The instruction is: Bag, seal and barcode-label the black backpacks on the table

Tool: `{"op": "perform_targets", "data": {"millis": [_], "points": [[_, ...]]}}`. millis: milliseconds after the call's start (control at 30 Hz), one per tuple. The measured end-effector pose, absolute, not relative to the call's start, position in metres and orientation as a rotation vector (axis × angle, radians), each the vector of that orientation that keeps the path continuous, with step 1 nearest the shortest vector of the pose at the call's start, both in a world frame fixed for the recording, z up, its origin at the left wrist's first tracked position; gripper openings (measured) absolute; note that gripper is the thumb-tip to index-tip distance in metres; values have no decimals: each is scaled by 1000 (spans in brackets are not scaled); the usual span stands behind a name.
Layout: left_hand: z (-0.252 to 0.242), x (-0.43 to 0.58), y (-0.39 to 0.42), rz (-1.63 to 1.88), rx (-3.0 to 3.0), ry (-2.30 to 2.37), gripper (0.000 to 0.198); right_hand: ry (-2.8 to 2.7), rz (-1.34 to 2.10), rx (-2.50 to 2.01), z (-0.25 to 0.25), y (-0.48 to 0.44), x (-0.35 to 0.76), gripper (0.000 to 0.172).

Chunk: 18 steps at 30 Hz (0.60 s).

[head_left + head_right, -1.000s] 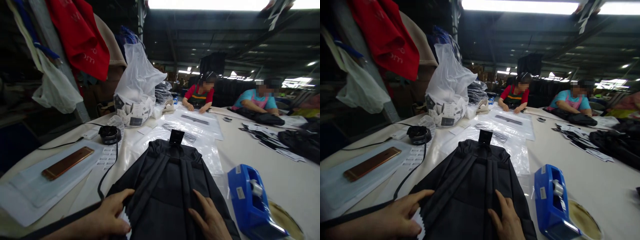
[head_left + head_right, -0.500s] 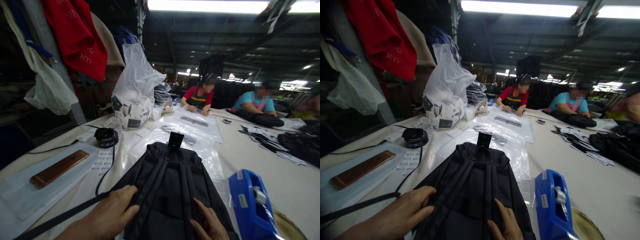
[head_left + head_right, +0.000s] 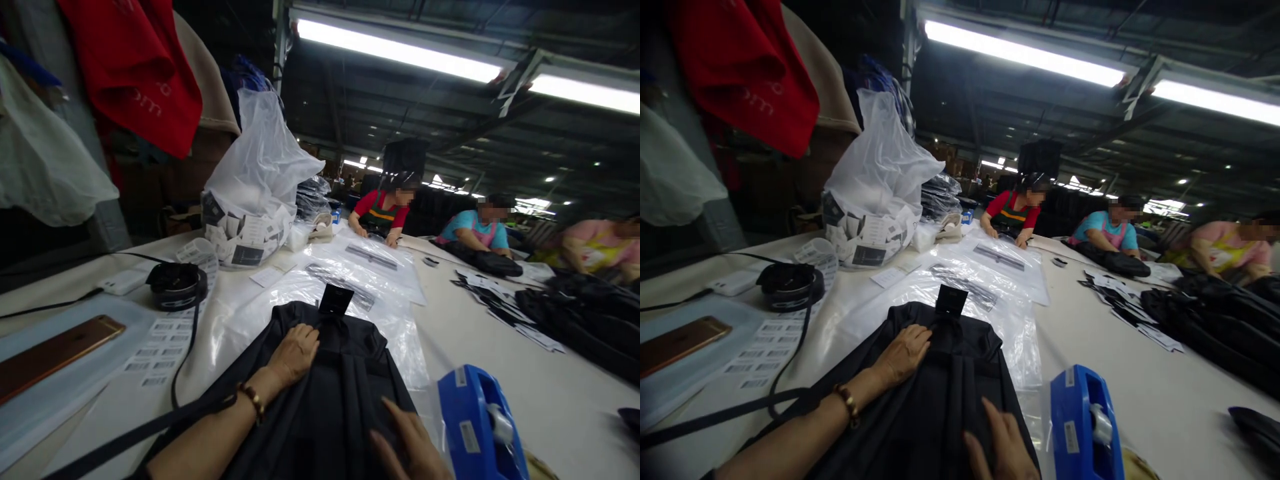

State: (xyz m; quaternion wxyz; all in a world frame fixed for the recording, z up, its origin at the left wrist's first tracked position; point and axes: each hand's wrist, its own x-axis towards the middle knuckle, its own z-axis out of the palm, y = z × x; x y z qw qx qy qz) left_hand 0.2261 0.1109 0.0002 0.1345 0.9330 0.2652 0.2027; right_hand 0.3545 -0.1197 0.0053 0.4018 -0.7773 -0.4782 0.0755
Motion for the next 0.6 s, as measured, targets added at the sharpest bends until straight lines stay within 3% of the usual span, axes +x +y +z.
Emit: {"op": "perform_targets", "data": {"millis": [167, 333, 467, 600], "points": [[-8, 225, 110, 693, 2725, 755, 24, -1172, 194, -2161, 51, -17, 389, 65], [-16, 227, 113, 851, 2734, 763, 25, -1164, 397, -2241, 40, 66, 421, 83], [-22, 227, 114, 957, 2715, 739, 24, -1176, 607, -2081, 27, 98, 436, 82], [-21, 228, 113, 987, 2684, 742, 22, -1137, 809, -1817, 22, 116, 440, 66]]}}
